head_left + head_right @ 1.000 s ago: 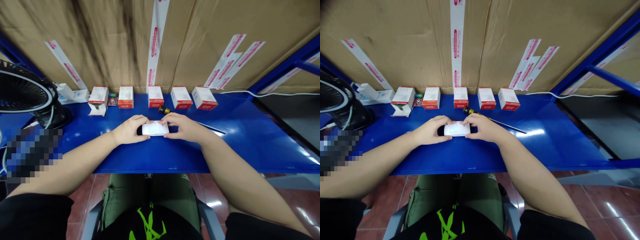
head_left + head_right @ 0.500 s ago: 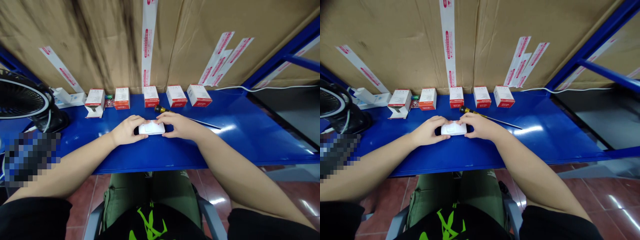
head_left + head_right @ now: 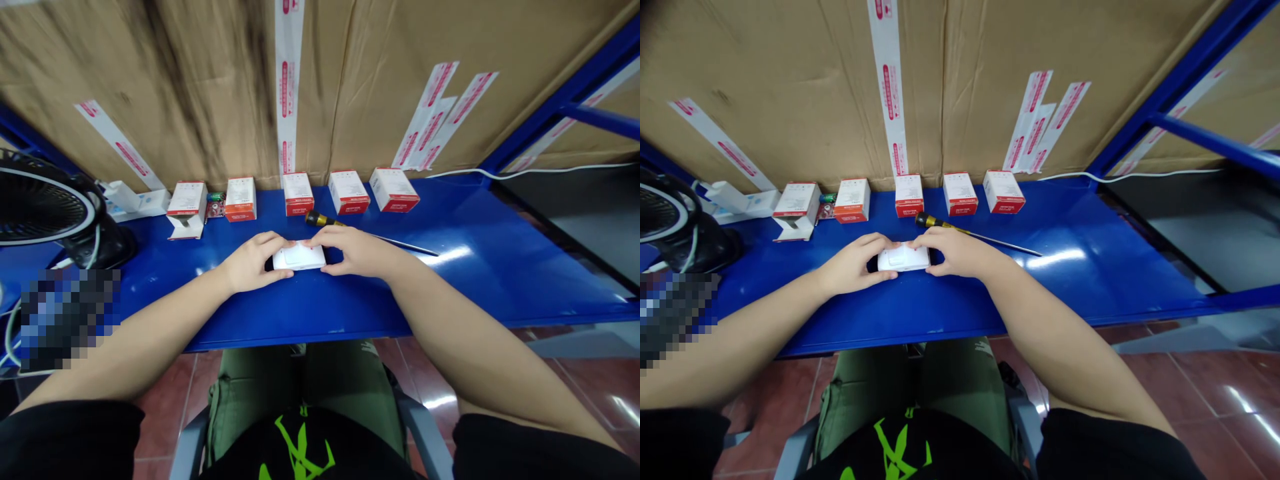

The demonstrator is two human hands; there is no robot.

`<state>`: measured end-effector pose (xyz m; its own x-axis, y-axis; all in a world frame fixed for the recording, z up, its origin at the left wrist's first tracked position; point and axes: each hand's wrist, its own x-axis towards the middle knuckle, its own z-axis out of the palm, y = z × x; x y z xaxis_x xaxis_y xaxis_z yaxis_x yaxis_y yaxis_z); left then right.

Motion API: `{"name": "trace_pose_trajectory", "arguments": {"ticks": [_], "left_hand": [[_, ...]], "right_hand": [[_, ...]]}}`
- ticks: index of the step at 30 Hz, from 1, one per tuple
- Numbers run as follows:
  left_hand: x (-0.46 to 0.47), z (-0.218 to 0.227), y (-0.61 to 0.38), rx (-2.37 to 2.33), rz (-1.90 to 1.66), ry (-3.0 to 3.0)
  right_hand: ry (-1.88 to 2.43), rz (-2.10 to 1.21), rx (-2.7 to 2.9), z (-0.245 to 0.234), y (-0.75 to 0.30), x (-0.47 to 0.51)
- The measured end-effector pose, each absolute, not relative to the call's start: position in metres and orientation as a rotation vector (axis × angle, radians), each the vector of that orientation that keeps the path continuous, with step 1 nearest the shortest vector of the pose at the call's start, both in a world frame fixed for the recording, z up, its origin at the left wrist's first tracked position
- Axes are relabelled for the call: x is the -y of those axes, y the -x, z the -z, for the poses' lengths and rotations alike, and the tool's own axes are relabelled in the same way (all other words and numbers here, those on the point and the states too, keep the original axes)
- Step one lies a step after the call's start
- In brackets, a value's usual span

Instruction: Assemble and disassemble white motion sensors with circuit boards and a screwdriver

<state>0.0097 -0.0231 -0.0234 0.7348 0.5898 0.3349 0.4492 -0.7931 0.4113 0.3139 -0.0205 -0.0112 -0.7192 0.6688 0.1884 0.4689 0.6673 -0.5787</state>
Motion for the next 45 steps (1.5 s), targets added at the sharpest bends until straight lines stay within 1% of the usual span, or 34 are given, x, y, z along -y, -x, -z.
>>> {"name": "trace_pose_trajectory", "arguments": {"ticks": [29, 39, 42, 45], "left_hand": [[0.028, 0.015, -0.015, -0.808, -0.643, -2.601], [0.029, 0.015, -0.013, -0.84, -0.616, -2.693], [0.029, 0.006, -0.005, -0.907, -0.674, -2.708], [0.026, -0.009, 0.011, -1.126, -0.761, -2.711]], "right_hand": [[0.878, -0.71, 2.467, 0.011, -0.314, 0.02], [0.861, -0.784, 2.436, 0.011, -0.316, 0.021], [0.878, -0.797, 2.367, 0.006, -0.319, 0.024], [0.948, -0.726, 2.288, -0.002, -0.325, 0.026]]}}
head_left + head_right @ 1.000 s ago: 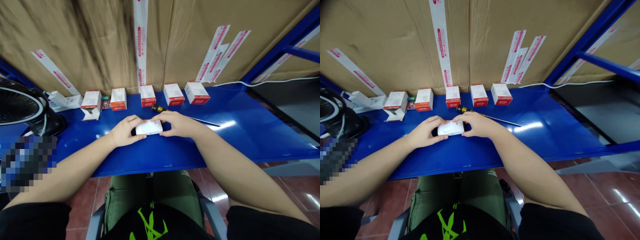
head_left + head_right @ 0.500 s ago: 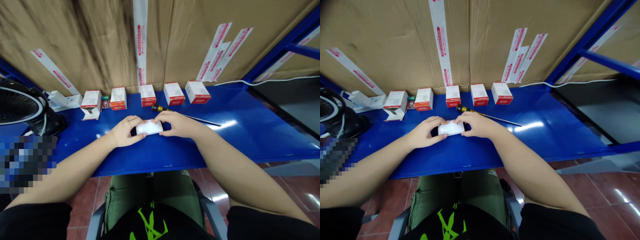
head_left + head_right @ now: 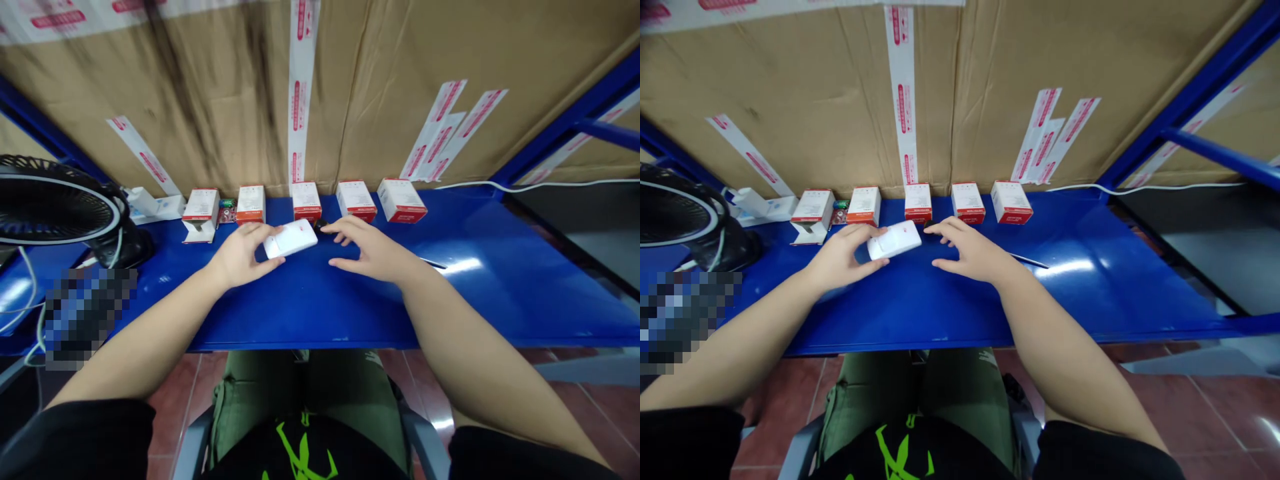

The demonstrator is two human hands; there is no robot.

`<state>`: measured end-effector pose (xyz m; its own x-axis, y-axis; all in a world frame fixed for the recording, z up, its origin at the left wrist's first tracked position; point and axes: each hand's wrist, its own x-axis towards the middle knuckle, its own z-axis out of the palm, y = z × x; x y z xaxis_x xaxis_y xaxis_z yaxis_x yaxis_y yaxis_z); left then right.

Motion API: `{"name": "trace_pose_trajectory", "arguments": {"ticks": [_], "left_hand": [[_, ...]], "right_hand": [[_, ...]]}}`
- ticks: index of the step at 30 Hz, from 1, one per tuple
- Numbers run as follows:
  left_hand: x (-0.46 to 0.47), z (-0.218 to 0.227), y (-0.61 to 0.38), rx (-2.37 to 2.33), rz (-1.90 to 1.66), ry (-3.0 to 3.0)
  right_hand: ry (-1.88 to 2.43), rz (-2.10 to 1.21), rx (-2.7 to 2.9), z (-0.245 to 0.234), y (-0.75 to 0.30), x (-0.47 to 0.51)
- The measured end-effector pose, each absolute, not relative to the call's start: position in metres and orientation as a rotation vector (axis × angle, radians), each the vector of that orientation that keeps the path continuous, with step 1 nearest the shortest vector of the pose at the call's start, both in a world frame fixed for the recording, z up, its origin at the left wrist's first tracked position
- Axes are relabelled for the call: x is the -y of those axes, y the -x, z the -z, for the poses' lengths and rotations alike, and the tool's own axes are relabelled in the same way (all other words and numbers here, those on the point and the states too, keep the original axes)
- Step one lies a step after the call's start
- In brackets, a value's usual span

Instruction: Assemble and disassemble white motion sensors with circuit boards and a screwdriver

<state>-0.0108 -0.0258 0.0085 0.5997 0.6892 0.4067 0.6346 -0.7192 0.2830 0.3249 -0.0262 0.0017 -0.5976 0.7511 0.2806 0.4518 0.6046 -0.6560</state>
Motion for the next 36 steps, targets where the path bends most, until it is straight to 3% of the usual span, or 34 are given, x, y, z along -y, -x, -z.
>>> {"name": "trace_pose_trajectory", "arguments": {"ticks": [8, 13, 29, 33, 36], "left_hand": [[-0.009, -0.047, 0.073, -2.102, -0.794, -2.411], [-0.03, -0.048, 0.096, -2.451, -0.709, -2.154], [-0.038, -0.039, 0.082, -2.603, -0.482, -1.994], [-0.03, -0.042, 0.079, -2.62, -0.619, -1.99], [-0.024, -0.042, 0.066, -2.336, -0.769, -2.308]], "right_hand": [[1.141, -0.55, 2.291, -0.004, -0.332, 0.022], [1.237, -0.446, 2.358, -0.001, -0.333, 0.018], [1.409, -0.563, 2.348, -0.004, -0.33, 0.022], [1.367, -0.557, 2.338, -0.003, -0.331, 0.021], [1.32, -0.538, 2.339, -0.001, -0.333, 0.019]]}}
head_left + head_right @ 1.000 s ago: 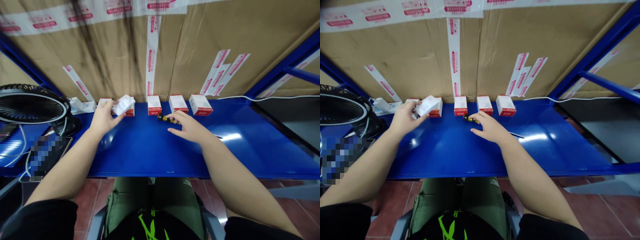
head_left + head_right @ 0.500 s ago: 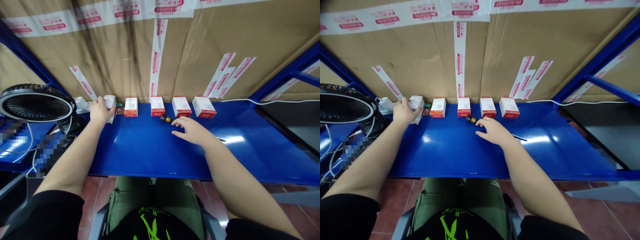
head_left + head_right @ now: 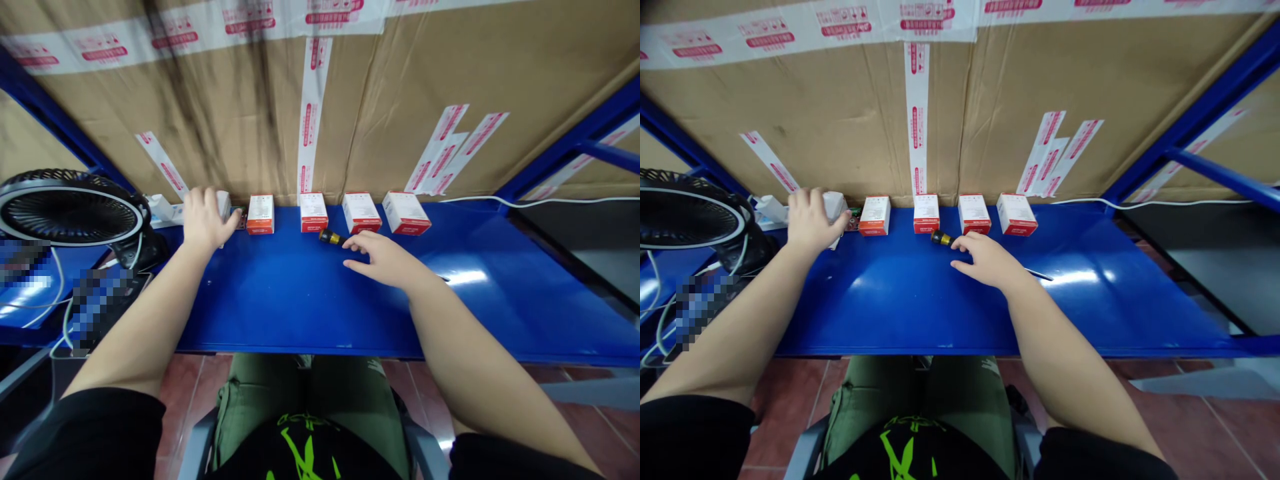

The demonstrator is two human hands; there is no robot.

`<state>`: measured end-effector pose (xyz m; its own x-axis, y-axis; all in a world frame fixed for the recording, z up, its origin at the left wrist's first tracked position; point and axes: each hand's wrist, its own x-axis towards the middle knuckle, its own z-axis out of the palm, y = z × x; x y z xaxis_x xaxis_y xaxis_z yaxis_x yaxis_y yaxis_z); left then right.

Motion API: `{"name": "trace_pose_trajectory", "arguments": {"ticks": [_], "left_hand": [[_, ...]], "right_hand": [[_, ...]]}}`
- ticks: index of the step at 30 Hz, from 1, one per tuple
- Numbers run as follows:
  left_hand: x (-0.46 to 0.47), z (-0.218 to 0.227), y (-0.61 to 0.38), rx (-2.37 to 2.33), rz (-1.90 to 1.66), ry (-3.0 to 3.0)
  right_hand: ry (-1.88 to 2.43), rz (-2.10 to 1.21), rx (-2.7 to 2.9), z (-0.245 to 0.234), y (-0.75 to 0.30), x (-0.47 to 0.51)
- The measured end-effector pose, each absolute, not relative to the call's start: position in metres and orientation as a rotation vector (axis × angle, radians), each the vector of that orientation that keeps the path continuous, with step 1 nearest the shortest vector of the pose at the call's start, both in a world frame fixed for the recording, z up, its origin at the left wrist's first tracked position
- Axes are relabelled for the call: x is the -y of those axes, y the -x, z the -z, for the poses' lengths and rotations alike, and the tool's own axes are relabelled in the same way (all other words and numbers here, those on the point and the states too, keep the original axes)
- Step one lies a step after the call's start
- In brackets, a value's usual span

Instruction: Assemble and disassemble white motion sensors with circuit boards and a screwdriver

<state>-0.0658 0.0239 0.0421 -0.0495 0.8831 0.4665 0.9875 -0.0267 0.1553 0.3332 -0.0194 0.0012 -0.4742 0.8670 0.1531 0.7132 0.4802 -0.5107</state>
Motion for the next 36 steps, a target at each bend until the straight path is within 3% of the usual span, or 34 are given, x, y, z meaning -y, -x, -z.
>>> {"name": "trace_pose_trajectory", "arguments": {"ticks": [6, 17, 25, 36], "left_hand": [[-0.029, -0.024, 0.026, 1.637, 0.484, 2.619], [0.054, -0.014, -0.012, 1.436, 0.199, 2.667], [0.07, -0.024, -0.013, 0.713, 0.348, 3.138], [0.014, -0.007, 0.027, 1.068, 0.795, 3.411]], "right_hand": [[1.275, -0.508, 2.334, 0.001, -0.337, 0.016], [1.295, -0.486, 2.363, -0.001, -0.334, 0.018], [0.914, -0.596, 2.339, 0.001, -0.315, 0.029], [0.947, -0.692, 2.419, 0.004, -0.302, 0.03]]}}
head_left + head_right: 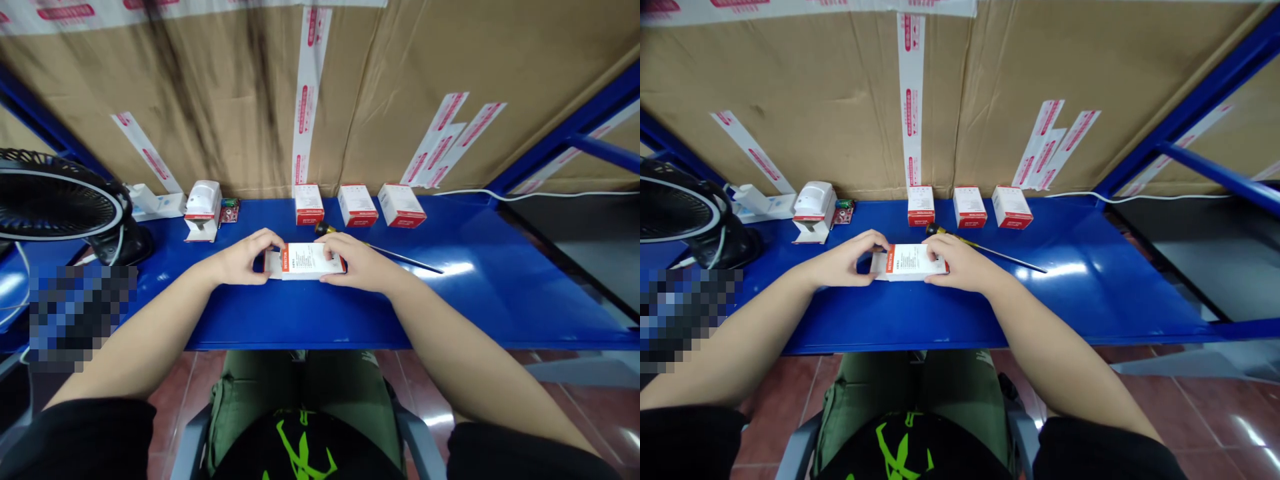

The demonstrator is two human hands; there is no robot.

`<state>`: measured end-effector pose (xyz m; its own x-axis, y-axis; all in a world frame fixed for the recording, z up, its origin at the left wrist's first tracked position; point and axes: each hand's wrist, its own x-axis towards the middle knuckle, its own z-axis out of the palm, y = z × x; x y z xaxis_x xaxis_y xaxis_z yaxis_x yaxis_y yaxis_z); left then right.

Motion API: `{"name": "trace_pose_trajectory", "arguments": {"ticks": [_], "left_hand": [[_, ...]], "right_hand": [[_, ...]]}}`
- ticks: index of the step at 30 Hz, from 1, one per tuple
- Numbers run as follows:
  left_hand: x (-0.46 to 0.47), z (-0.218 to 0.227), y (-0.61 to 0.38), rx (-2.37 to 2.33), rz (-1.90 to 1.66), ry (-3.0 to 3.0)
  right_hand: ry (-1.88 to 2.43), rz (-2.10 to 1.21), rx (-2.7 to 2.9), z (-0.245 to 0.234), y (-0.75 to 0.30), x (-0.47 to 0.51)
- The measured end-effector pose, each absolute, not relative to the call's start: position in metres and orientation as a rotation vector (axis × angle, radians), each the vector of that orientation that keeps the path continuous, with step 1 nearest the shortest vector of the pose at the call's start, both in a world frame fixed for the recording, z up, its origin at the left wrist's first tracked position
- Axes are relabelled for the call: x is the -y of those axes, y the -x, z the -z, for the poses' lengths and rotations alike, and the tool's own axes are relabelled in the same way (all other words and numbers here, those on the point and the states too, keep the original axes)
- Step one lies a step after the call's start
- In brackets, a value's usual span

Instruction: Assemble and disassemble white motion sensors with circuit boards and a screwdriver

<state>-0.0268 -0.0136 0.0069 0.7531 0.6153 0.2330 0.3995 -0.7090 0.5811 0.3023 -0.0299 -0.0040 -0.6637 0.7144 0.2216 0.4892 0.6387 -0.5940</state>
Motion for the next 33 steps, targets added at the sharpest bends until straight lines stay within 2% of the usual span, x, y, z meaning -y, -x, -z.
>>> {"name": "trace_pose_trajectory", "arguments": {"ticks": [5, 10, 21, 24, 28, 33], "left_hand": [[0.01, -0.001, 0.032, -0.754, -0.469, -2.417], [0.017, 0.01, 0.017, -0.825, -0.623, -2.39], [0.033, -0.013, 0.014, -0.842, -0.676, -2.431], [0.034, -0.006, 0.007, -0.893, -0.663, -2.268], [0.032, 0.011, -0.004, -1.063, -0.832, -1.833], [0.025, 0.018, -0.006, -1.003, -0.984, -1.466]], "right_hand": [[0.925, -0.763, 2.418, -0.002, -0.305, 0.03], [0.869, -0.809, 2.396, -0.001, -0.31, 0.029], [0.886, -0.576, 2.381, 0.003, -0.31, 0.025], [0.894, -0.482, 2.361, 0.005, -0.309, 0.026], [0.901, -0.38, 2.365, 0.011, -0.303, 0.027], [0.812, -0.213, 2.36, 0.02, -0.294, 0.026]]}}
